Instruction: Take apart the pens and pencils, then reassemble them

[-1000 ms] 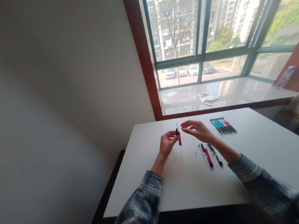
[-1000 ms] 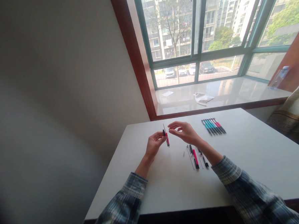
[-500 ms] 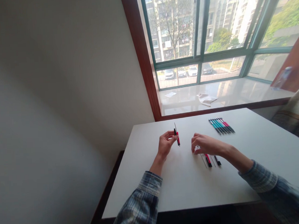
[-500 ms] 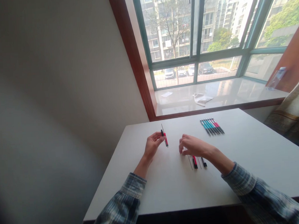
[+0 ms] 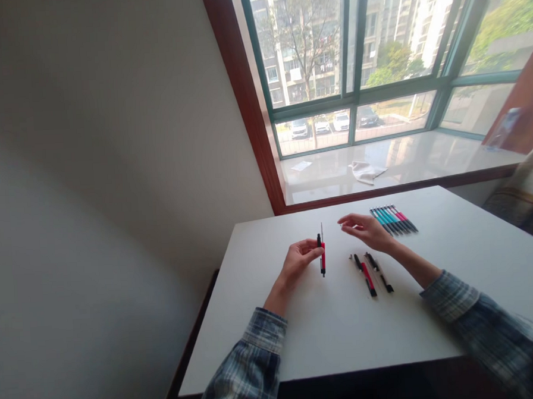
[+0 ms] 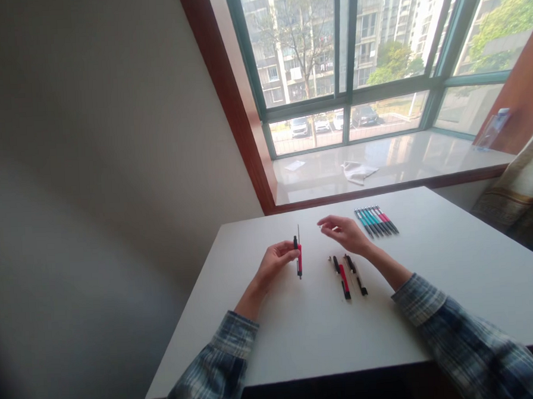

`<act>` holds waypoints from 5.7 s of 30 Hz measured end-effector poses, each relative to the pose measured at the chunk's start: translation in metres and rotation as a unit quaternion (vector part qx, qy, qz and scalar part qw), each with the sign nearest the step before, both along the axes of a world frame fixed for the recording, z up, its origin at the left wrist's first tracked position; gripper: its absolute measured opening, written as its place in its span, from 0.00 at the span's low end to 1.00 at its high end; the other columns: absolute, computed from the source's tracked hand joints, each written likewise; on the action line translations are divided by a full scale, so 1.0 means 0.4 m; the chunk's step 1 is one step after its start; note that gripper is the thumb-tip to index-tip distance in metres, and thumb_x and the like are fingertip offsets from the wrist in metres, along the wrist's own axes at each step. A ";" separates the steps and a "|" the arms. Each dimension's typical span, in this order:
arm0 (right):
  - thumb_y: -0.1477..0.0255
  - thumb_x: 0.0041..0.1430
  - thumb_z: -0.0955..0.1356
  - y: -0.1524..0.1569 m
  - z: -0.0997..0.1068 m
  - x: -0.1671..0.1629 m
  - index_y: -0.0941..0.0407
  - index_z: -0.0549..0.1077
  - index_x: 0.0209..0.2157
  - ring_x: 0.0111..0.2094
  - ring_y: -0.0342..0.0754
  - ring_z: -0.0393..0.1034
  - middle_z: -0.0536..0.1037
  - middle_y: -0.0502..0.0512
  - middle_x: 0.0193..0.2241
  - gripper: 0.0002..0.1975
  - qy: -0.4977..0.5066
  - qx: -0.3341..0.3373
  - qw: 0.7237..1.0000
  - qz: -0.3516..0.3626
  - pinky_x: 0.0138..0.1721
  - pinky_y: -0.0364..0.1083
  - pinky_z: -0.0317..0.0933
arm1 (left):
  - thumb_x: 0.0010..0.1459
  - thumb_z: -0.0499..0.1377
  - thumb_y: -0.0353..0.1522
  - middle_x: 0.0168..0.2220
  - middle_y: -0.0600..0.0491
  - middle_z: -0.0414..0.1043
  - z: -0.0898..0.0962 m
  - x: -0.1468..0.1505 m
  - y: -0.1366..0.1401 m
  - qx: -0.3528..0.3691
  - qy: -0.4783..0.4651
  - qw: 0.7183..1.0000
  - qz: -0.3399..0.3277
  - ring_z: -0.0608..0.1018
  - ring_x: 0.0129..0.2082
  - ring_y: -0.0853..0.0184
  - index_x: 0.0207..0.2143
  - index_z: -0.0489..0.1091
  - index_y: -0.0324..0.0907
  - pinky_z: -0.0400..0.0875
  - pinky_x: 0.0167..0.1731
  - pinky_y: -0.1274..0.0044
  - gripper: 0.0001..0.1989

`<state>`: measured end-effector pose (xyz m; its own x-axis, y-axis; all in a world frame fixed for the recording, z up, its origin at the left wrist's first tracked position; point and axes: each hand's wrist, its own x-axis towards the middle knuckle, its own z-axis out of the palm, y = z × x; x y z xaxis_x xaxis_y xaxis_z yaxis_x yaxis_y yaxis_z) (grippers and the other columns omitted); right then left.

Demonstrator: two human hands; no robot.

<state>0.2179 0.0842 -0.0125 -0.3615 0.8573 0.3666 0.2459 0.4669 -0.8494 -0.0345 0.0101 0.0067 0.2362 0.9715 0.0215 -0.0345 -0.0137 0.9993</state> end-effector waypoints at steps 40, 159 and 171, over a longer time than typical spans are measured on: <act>0.57 0.54 0.76 -0.067 0.040 -0.056 0.54 0.78 0.42 0.38 0.51 0.76 0.82 0.54 0.36 0.18 0.054 -0.159 0.968 0.186 0.43 0.50 0.69 | 0.56 0.67 0.42 0.40 0.45 0.82 0.013 0.010 -0.001 0.012 0.102 0.989 -0.106 0.80 0.39 0.57 0.41 0.81 0.39 0.73 0.41 0.70 0.17; 0.56 0.61 0.70 -0.041 0.022 -0.020 0.53 0.81 0.37 0.30 0.47 0.74 0.82 0.53 0.30 0.16 -0.107 0.005 0.992 0.064 0.36 0.47 0.68 | 0.57 0.64 0.32 0.36 0.51 0.80 0.005 0.003 0.008 0.210 0.284 0.934 0.059 0.79 0.33 0.64 0.35 0.80 0.45 0.75 0.35 0.74 0.05; 0.51 0.67 0.64 -0.047 0.025 -0.024 0.55 0.79 0.26 0.24 0.46 0.69 0.79 0.52 0.23 0.26 -0.148 0.003 0.987 0.057 0.30 0.44 0.59 | 0.58 0.64 0.34 0.37 0.51 0.81 0.002 0.000 0.006 0.200 0.275 0.939 0.048 0.80 0.35 0.64 0.36 0.80 0.45 0.75 0.37 0.73 0.05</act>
<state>0.2083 0.0655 -0.0023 -0.5485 0.8025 0.2350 0.4286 0.5111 -0.7451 -0.0345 0.0124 0.0075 0.2306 0.9287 0.2905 0.5058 -0.3694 0.7795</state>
